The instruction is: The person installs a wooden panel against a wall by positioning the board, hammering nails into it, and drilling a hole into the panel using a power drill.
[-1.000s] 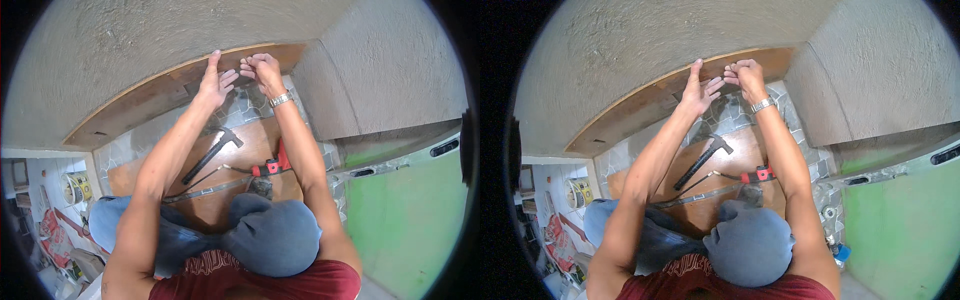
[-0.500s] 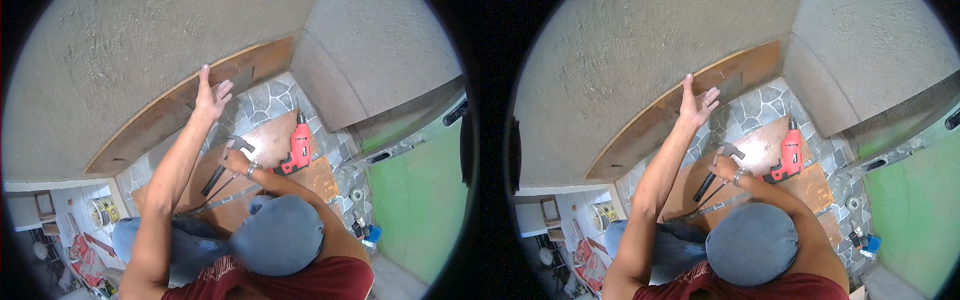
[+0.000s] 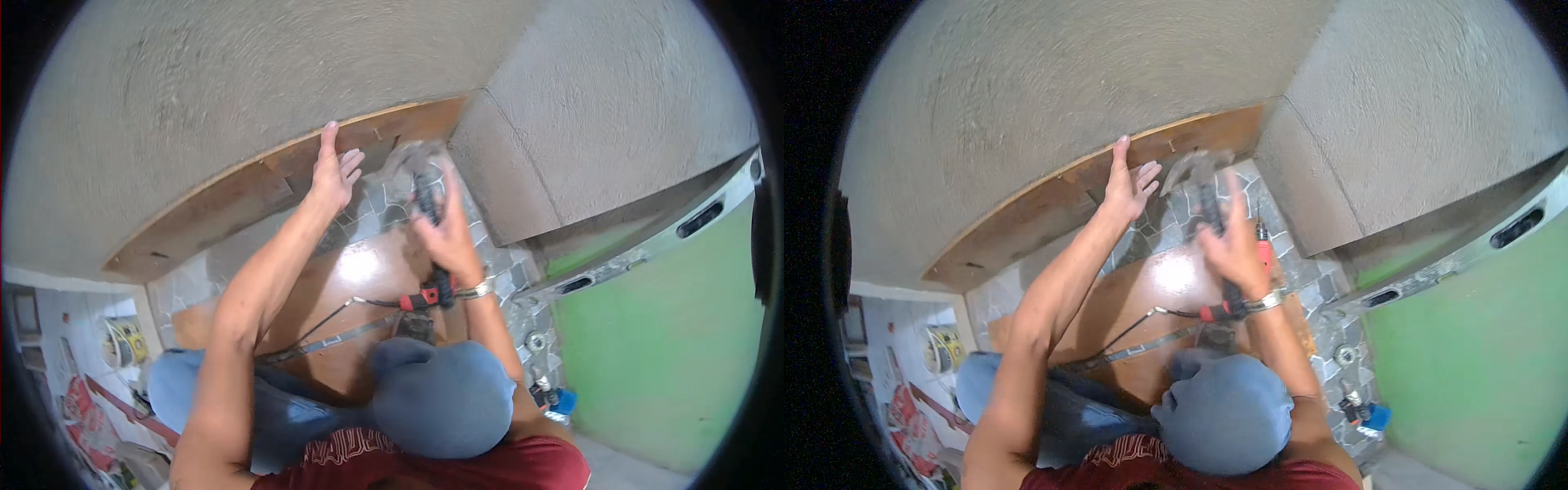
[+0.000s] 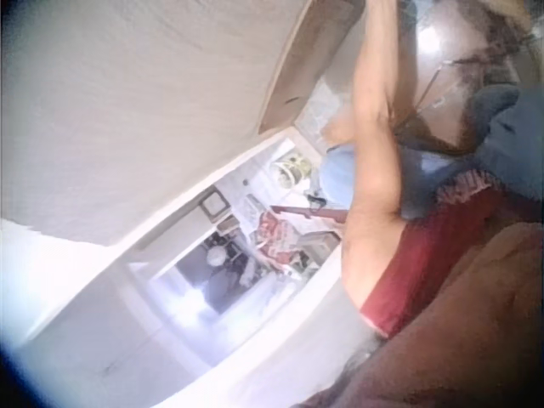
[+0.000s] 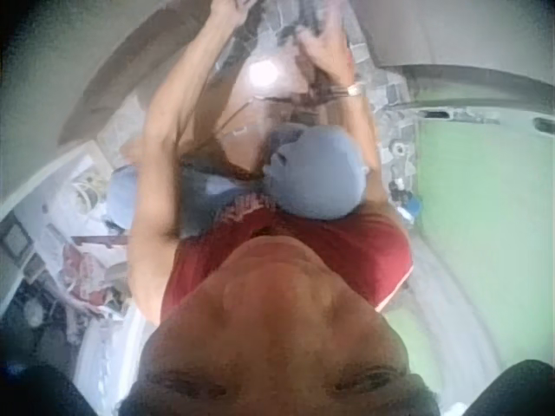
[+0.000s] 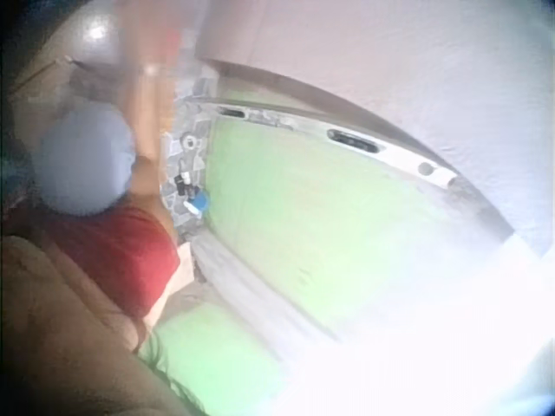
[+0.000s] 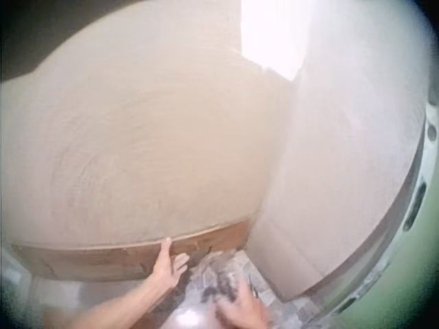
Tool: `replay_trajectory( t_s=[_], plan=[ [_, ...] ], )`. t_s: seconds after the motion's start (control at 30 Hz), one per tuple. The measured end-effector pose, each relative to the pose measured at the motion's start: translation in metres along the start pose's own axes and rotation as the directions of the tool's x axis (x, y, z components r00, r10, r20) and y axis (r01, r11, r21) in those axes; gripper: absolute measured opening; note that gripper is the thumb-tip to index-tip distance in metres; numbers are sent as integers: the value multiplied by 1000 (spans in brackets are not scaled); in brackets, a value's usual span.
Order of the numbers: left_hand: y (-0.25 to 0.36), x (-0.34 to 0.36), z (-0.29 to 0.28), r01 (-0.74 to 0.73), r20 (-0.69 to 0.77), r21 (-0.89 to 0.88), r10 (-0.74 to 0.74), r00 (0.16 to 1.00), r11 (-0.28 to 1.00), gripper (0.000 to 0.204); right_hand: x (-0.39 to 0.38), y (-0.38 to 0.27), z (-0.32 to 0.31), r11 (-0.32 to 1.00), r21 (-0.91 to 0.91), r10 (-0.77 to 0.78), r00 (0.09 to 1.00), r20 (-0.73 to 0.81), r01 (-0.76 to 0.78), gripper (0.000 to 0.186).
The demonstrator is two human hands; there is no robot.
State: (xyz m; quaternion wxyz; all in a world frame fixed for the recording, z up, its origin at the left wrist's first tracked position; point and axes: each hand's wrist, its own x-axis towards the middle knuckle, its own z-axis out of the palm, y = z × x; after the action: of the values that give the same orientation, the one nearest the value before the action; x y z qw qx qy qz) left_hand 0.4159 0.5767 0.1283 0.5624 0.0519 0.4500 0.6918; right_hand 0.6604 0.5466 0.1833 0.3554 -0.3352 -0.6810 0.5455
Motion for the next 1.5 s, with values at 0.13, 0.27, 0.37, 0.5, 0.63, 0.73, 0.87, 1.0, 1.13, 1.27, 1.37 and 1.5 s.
replay_trajectory(
  t_s=[0.13, 0.27, 0.37, 0.5, 0.63, 0.73, 0.87, 1.0, 1.13, 1.27, 1.37, 1.5],
  plan=[
    [-9, -2, 17, -13, -72, -41, 10, 997, 999, 119, 20, -47, -70, 774, -633, 117, 988, 104, -25, 44],
    [-14, -2, 17, 4, -93, -15, -6, 996, 1000, 119, 60, -112, -92, 310, -892, 243, 880, 409, 328, 39],
    [-10, -3, 11, -60, -84, -5, 59, 995, 998, 128, 106, -146, -62, 83, -748, 347, 685, 641, 658, 35],
    [-8, -9, 17, -60, -77, -22, 58, 995, 998, 125, 140, -175, 1, -199, -631, 630, 591, 503, 750, 29],
    [-7, -2, 11, -157, -97, -80, 149, 984, 984, 113, 170, -168, 62, -296, -510, 771, 517, 371, 808, 31],
    [-3, -13, 19, -76, -155, -101, 60, 986, 992, 100, 178, -162, 71, -370, -516, 766, 568, 301, 773, 35],
    [1, -24, 19, -132, -96, -102, 122, 988, 986, 105, 170, -162, 71, -389, -495, 767, 571, 294, 777, 34],
    [7, -25, 12, -120, -3, -81, 120, 993, 989, 106, 178, -169, 79, -317, -524, 838, 492, 235, 790, 33],
    [8, -28, 16, -128, -39, -98, 124, 991, 987, 106, 168, -151, 66, -401, -552, 680, 642, 355, 731, 33],
    [6, -29, 20, -108, -94, -95, 99, 991, 990, 96, 158, -159, 76, -259, -479, 847, 435, 304, 839, 32],
    [3, -28, 24, -101, -120, -92, 89, 989, 991, 89, 188, -162, 60, -383, -580, 676, 646, 354, 719, 32],
    [0, -1, 5, -117, -145, -57, 107, 984, 992, 102, 162, -134, 24, -229, -570, 585, 580, 568, 789, 37]
  ],
)
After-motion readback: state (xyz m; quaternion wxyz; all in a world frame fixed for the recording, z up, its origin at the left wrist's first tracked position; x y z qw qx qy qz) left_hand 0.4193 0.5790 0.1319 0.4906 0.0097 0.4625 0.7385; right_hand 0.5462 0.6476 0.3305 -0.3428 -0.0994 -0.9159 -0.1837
